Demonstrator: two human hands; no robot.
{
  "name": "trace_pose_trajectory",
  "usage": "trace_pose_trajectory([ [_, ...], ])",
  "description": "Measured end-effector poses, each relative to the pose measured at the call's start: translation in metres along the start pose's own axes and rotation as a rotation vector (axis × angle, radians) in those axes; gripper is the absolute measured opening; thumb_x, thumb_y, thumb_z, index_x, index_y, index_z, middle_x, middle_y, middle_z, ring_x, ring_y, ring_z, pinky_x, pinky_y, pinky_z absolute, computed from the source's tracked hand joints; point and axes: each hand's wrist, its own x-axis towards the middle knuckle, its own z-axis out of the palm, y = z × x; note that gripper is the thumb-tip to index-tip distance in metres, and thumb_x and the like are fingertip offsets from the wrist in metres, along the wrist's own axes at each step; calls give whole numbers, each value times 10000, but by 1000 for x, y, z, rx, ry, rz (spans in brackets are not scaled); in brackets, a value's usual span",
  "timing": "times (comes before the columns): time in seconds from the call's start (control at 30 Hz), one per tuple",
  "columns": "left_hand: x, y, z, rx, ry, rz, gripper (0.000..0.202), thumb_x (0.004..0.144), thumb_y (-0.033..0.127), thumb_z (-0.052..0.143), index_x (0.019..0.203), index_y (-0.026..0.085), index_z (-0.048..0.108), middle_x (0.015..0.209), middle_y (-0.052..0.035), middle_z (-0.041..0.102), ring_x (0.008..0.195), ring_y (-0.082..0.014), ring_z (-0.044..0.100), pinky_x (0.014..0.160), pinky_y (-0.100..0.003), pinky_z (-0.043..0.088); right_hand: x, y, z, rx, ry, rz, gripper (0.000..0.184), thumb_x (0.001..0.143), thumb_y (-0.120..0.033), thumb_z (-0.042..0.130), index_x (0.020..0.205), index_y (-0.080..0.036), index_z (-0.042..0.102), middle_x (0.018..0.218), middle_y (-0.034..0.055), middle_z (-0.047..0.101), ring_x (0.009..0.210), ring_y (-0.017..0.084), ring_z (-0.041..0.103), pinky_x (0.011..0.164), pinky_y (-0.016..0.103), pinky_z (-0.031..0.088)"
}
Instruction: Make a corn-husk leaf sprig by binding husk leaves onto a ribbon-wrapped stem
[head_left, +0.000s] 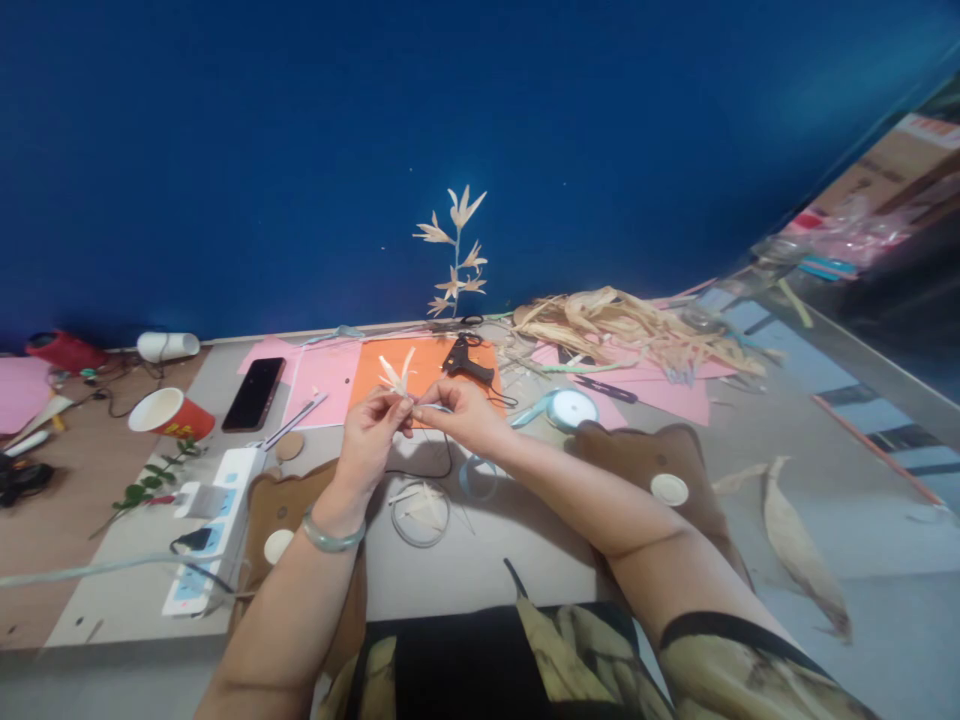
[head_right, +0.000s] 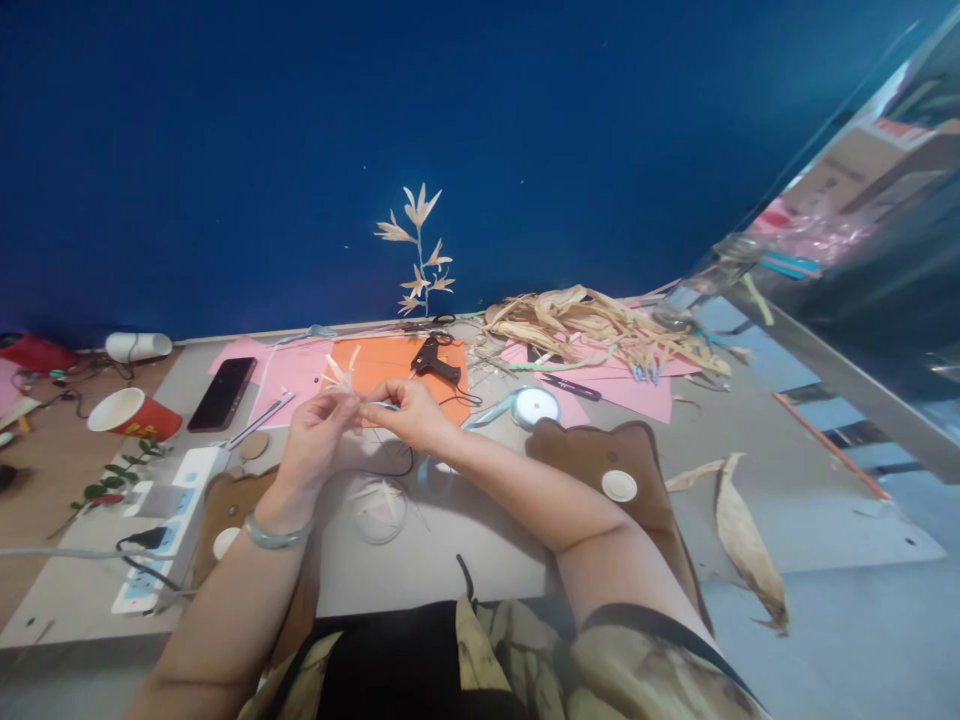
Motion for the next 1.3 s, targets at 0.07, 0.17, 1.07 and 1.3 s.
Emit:
trace_pose_trajectory([
  [0.07, 0, 1, -1, 50, 10, 4, 255, 694, 371, 734, 682, 124, 674, 687, -14, 609, 552, -80, 556, 522, -201, 481, 0, 1, 1, -51, 24, -33, 236, 687, -348, 710, 689, -134, 611, 685, 20, 637, 643, 119, 548, 608, 233, 413],
  [0.17, 0, 6, -2, 119, 7, -37, 278, 697, 395, 722, 706, 121, 679, 673, -28, 632, 575, -106, 579, 520, -213, 496, -1, 5, 1, -127, 34, -90, 219, 714, -334, 683, 677, -138, 591, 667, 15, 624, 622, 115, 536, 587, 228, 401],
  [1.07, -1, 12, 0, 237, -86, -24, 311, 707, 441, 702, 639, 140, 662, 549, -31, 610, 494, -129, 575, 504, -236, 477, 17, 12, -23, -50, -270, 155, 283, 669, -373, 723, 734, -106, 658, 674, 27, 668, 617, 112, 566, 584, 225, 427],
  [1.3, -1, -1, 0, 203, -28, -56, 287, 704, 412, 712, 729, 134, 643, 571, -28, 644, 510, -137, 610, 542, -249, 505, 19, 14, -24, -65, -243, 170, 233, 668, -331, 707, 707, -108, 656, 650, 20, 653, 588, 103, 552, 569, 217, 407],
])
